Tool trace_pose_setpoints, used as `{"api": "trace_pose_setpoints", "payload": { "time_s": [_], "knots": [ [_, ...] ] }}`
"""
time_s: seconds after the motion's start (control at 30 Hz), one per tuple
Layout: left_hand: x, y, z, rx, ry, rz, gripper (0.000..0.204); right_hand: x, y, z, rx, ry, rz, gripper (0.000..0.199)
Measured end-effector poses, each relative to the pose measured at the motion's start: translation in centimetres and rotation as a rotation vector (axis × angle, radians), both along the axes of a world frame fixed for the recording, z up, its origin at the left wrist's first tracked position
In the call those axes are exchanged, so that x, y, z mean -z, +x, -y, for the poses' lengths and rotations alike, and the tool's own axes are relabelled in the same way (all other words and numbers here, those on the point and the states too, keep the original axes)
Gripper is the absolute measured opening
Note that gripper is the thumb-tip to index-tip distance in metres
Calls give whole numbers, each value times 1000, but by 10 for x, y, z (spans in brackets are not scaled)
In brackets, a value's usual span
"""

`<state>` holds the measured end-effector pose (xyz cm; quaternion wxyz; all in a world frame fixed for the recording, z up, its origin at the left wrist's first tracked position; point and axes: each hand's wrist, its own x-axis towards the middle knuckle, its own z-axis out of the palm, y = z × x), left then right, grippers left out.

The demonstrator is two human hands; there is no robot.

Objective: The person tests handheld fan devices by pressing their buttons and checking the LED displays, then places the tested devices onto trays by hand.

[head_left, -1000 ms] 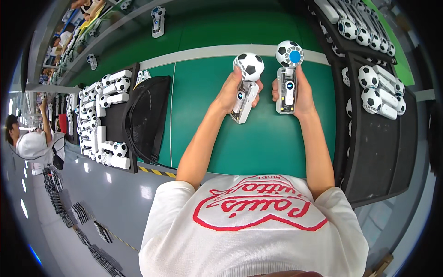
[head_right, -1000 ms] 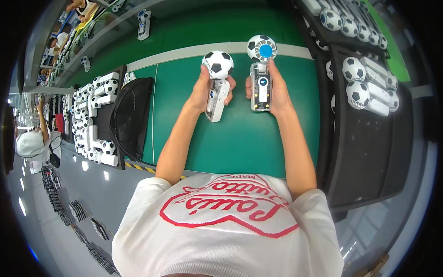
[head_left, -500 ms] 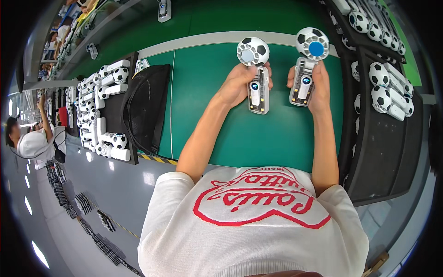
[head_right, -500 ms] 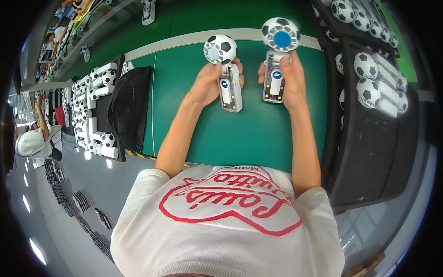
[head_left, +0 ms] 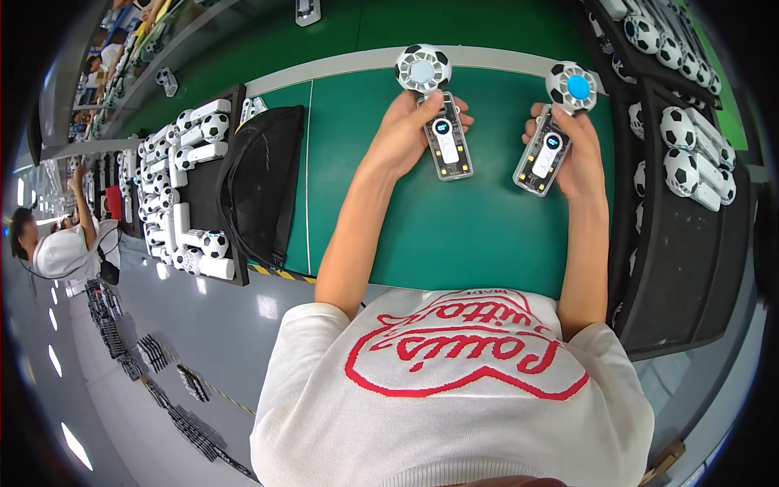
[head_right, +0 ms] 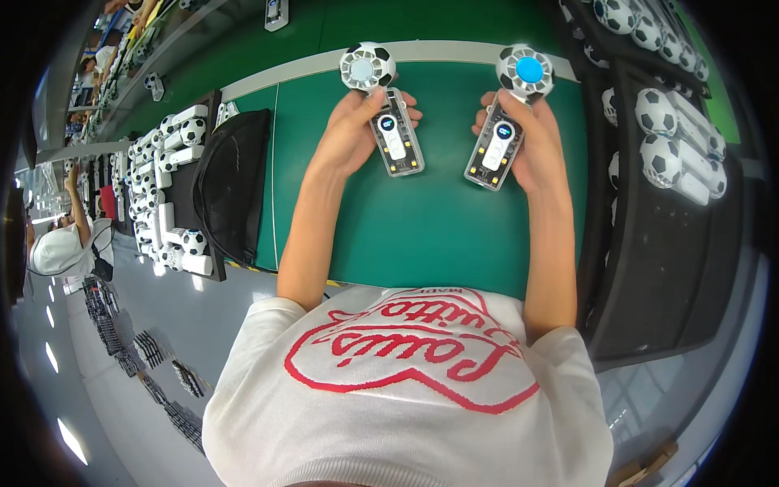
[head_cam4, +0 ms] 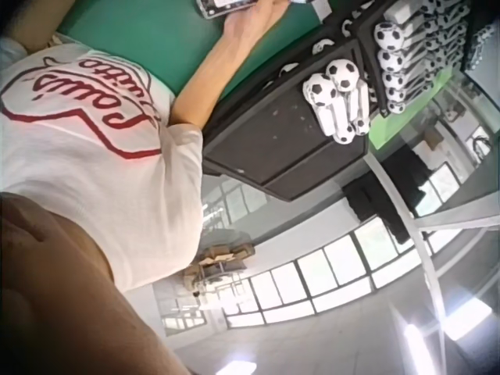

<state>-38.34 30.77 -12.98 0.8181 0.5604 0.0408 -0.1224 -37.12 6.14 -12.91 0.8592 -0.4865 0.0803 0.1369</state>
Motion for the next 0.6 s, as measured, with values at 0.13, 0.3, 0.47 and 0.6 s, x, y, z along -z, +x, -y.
{"api": "trace_pose_setpoints", "payload": {
  "time_s": [0.13, 0.3, 0.47, 0.6],
  "knots": [
    [19, 0, -3, 86, -461, -223, 41, 4, 0, 3, -167, 317, 31, 57],
    [30, -1, 10, 186, -470, -74, 69, 2, 1, -1, -219, 362, 89, 73],
    [30, -3, 15, 221, -474, -59, 88, 9, 4, 1, -185, 335, 124, 78],
    [32, -4, 15, 241, -484, -62, 92, 11, 5, 3, -183, 344, 142, 79]
  ]
}}
